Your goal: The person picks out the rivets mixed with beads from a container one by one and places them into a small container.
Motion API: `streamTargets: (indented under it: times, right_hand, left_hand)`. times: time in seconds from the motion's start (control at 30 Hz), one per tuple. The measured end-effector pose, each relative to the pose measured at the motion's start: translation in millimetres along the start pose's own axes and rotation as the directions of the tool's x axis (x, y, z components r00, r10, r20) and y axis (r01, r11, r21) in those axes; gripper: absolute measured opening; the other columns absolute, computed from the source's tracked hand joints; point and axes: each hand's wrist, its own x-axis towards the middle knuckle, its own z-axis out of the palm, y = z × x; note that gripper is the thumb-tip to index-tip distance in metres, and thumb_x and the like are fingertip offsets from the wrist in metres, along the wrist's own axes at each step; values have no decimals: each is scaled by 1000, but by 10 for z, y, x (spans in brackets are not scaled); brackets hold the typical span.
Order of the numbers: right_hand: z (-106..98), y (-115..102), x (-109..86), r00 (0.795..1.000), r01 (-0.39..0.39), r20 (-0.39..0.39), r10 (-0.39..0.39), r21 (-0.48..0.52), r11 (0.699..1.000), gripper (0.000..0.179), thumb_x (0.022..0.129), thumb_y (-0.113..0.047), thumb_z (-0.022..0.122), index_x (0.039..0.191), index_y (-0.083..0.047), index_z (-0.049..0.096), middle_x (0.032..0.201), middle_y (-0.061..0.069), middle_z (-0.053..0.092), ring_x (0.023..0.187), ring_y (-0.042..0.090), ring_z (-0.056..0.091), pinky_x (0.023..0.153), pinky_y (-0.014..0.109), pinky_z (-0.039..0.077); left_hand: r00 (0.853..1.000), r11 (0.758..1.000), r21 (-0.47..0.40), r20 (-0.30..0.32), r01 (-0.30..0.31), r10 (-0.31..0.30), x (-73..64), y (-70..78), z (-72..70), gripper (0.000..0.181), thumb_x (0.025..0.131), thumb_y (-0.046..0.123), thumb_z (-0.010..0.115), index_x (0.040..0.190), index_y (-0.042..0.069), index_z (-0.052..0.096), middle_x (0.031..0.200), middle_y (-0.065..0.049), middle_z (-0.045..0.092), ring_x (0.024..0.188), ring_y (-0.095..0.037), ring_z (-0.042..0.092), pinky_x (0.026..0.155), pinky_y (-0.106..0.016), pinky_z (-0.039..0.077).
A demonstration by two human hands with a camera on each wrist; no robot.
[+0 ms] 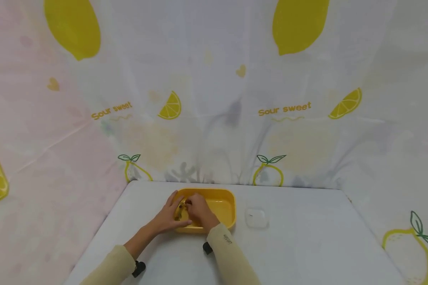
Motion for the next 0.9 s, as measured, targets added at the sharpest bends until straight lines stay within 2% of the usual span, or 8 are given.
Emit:
streamTargets:
  times: [0.13, 0.33, 0.5, 0.63, 0.77, 0.87, 0.9]
  right_hand:
    - [-1, 17, -5, 999, -39, -20, 41, 88, 995, 12, 94, -13, 67, 94, -4, 76, 93, 7, 75, 87, 20, 68, 81, 33, 56]
    - [-25, 44, 12, 992, -85, -73, 103, 226, 970, 12, 92, -16, 71, 89, -6, 75, 88, 6, 75, 79, 16, 67, 71, 27, 55]
    - [-74, 74, 23, 987, -88, -107, 118, 249, 965, 12, 90, -17, 73, 88, -6, 76, 86, 5, 75, 78, 14, 67, 71, 25, 55]
    - [-139, 53, 12, 988, -74, -105, 109, 290, 954, 16, 90, -21, 73, 90, -5, 77, 87, 6, 75, 74, 10, 65, 66, 21, 53]
    - [-272, 1, -12, 986, -100, -83, 143, 392, 915, 18, 91, -21, 73, 90, -4, 78, 85, 8, 75, 68, 21, 66, 57, 20, 51]
    - [-416, -18, -40, 978, -139, -70, 197, 485, 863, 17, 91, -21, 73, 91, -4, 78, 87, 9, 75, 76, 36, 67, 58, 22, 52]
    - [-469, -20, -55, 975, -149, -70, 213, 510, 847, 17, 90, -21, 73, 91, -4, 78, 88, 9, 75, 80, 37, 67, 62, 24, 53]
  left_hand:
    - [1000, 1000, -3, -3, 9, -9, 4, -10, 19, 107, 76, 68, 72, 155, 9, 32, 166, -15, 6, 143, -49, 31, 106, -65, 37]
    - [1000, 1000, 16, -10, 8, -8, 10, -28, 37, 106, 76, 66, 73, 155, 9, 33, 166, -16, 8, 142, -48, 33, 104, -65, 40]
    - [1000, 1000, 7, -11, -18, 18, 48, -13, 44, 105, 76, 69, 72, 154, 9, 35, 166, -16, 9, 141, -48, 34, 103, -65, 40]
    - [1000, 1000, 9, 0, -2, 2, 40, -4, 29, 104, 76, 69, 71, 155, 13, 34, 166, -15, 8, 142, -48, 33, 103, -66, 39]
    - [1000, 1000, 10, 18, 18, -18, 22, -8, 11, 104, 76, 69, 71, 155, 15, 33, 167, -13, 5, 143, -48, 32, 105, -66, 38]
    - [1000, 1000, 4, 21, 20, -20, 25, 1, 3, 104, 76, 69, 71, 155, 13, 33, 167, -13, 5, 143, -47, 31, 105, -66, 37]
    - [999, 1000, 6, 25, 21, -21, 31, 7, 1, 105, 76, 70, 70, 155, 13, 32, 167, -12, 4, 144, -47, 30, 106, -65, 37]
